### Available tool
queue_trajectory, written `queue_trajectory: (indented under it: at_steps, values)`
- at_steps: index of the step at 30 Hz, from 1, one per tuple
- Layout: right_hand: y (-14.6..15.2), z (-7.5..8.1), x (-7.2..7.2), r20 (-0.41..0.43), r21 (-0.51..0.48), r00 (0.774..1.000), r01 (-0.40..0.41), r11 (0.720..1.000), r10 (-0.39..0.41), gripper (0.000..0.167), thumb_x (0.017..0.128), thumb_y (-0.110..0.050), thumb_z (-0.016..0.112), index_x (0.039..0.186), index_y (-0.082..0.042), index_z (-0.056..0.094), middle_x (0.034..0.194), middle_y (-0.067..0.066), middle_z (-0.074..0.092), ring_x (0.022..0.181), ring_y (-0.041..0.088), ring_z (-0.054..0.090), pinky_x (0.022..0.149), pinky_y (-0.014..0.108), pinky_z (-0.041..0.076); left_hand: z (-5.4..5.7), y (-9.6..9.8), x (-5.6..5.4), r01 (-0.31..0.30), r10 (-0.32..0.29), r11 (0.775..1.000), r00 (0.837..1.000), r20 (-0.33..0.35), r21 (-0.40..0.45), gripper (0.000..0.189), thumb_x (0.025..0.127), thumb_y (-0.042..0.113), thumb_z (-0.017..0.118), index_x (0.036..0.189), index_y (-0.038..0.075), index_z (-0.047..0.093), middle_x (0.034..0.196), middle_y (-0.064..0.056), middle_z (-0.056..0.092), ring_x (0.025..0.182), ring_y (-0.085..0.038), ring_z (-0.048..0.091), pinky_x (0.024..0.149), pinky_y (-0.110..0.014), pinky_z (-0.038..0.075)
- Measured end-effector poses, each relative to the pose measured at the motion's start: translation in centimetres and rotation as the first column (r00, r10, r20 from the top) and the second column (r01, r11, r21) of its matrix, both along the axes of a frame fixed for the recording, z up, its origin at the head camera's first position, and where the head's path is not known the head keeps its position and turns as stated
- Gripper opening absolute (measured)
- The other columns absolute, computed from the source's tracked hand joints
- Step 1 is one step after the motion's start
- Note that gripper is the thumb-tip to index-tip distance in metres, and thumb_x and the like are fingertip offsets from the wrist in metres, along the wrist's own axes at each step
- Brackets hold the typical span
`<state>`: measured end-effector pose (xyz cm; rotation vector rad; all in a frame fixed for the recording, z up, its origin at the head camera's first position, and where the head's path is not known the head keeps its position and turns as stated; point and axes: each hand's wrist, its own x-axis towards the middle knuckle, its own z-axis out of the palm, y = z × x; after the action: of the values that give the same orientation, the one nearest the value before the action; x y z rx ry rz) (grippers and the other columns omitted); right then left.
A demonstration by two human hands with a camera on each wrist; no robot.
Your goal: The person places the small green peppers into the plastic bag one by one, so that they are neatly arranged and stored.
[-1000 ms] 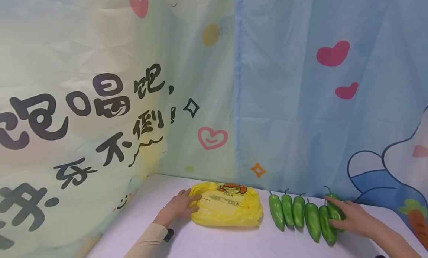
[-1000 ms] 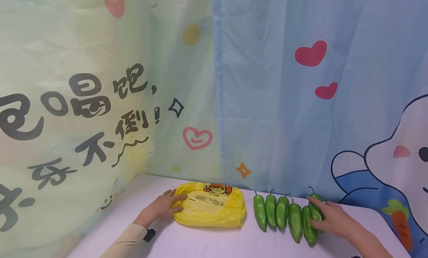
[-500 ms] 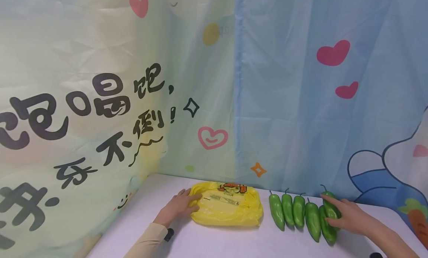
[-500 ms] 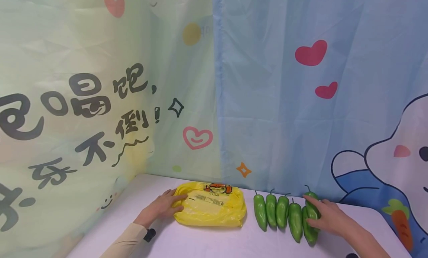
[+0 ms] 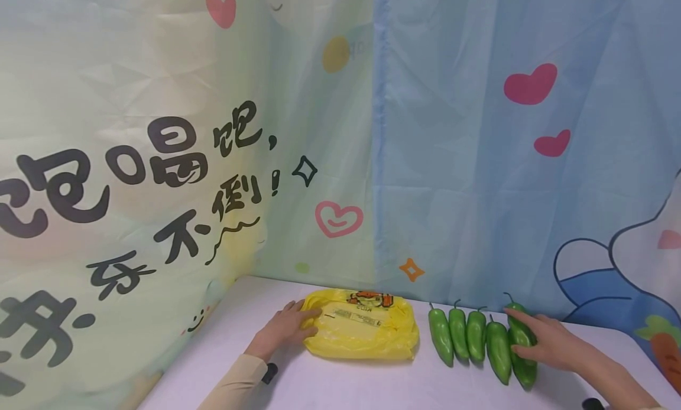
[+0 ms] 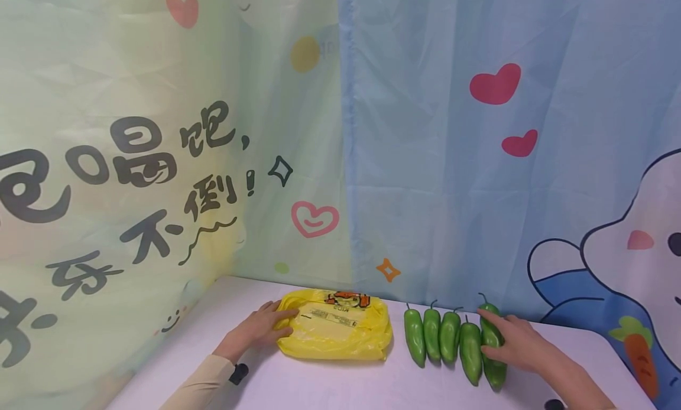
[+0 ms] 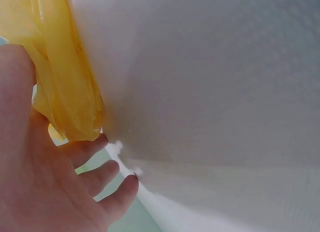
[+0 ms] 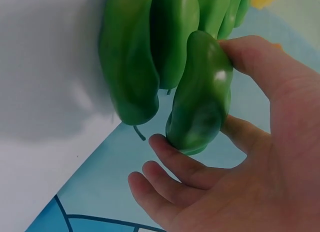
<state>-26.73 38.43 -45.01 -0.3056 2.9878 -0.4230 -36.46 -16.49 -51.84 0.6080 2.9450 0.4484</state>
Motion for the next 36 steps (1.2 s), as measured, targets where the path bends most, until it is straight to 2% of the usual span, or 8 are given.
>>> queue_trajectory:
  at_steps: [6, 13, 21, 27, 36]
  values:
    - [-0.5, 0.1, -0.2, 0.023, 0.002, 1.000, 0.002, 1.000, -0.002, 0.079, 0.087, -0.040, 0.076, 0.145, 0.002, 0.043, 0.117, 0.040, 0.058, 0.104, 0.055, 0.059, 0.075, 0.066, 0.053, 0.0, 0.1, 0.0, -0.008, 0.008, 1.000, 1.000, 0.006, -0.006, 0.051, 0.098, 0.043, 0.060, 0.146, 0.025, 0.054, 0.158, -0.023, 0.037, 0.146, -0.049, 0.030, 0.116, -0.068, 0.030]
    - [-1.0, 0.1, -0.3, 0.001, -0.004, 1.000, -0.015, 1.000, 0.015, 0.078, 0.086, -0.037, 0.077, 0.145, 0.001, 0.044, 0.112, 0.034, 0.060, 0.098, 0.047, 0.061, 0.072, 0.060, 0.054, 0.0, 0.2, 0.0, -0.015, 0.015, 1.000, 1.000, 0.003, -0.015, 0.051, 0.098, 0.042, 0.060, 0.146, 0.025, 0.054, 0.158, -0.023, 0.038, 0.146, -0.049, 0.031, 0.116, -0.068, 0.030]
    - [-1.8, -0.1, -0.4, -0.012, -0.023, 0.999, -0.040, 0.999, 0.039, 0.079, 0.085, -0.038, 0.077, 0.145, 0.002, 0.044, 0.118, 0.042, 0.057, 0.104, 0.058, 0.058, 0.074, 0.066, 0.053, -0.1, 0.2, -0.1, -0.040, 0.040, 0.999, 0.999, 0.027, -0.012, 0.051, 0.099, 0.043, 0.059, 0.146, 0.027, 0.053, 0.160, -0.020, 0.036, 0.148, -0.047, 0.028, 0.118, -0.066, 0.027]
    - [-2.4, 0.1, -0.4, -0.009, -0.021, 0.999, -0.049, 0.999, 0.049, 0.078, 0.086, -0.036, 0.077, 0.145, 0.003, 0.044, 0.124, 0.042, 0.056, 0.109, 0.064, 0.053, 0.078, 0.071, 0.051, -0.3, 0.2, 0.0, -0.033, 0.033, 0.999, 0.999, 0.026, -0.005, 0.051, 0.098, 0.043, 0.060, 0.146, 0.026, 0.054, 0.159, -0.021, 0.037, 0.148, -0.047, 0.029, 0.117, -0.066, 0.028]
    - [-3.6, 0.6, -0.5, -0.048, -0.016, 0.997, -0.068, 0.998, 0.068, 0.077, 0.084, -0.034, 0.078, 0.145, 0.001, 0.046, 0.122, 0.038, 0.060, 0.108, 0.058, 0.057, 0.079, 0.066, 0.053, 0.0, 0.2, 0.1, -0.041, 0.042, 0.999, 0.999, 0.030, -0.005, 0.051, 0.098, 0.042, 0.060, 0.146, 0.026, 0.054, 0.159, -0.022, 0.036, 0.148, -0.048, 0.028, 0.118, -0.067, 0.027]
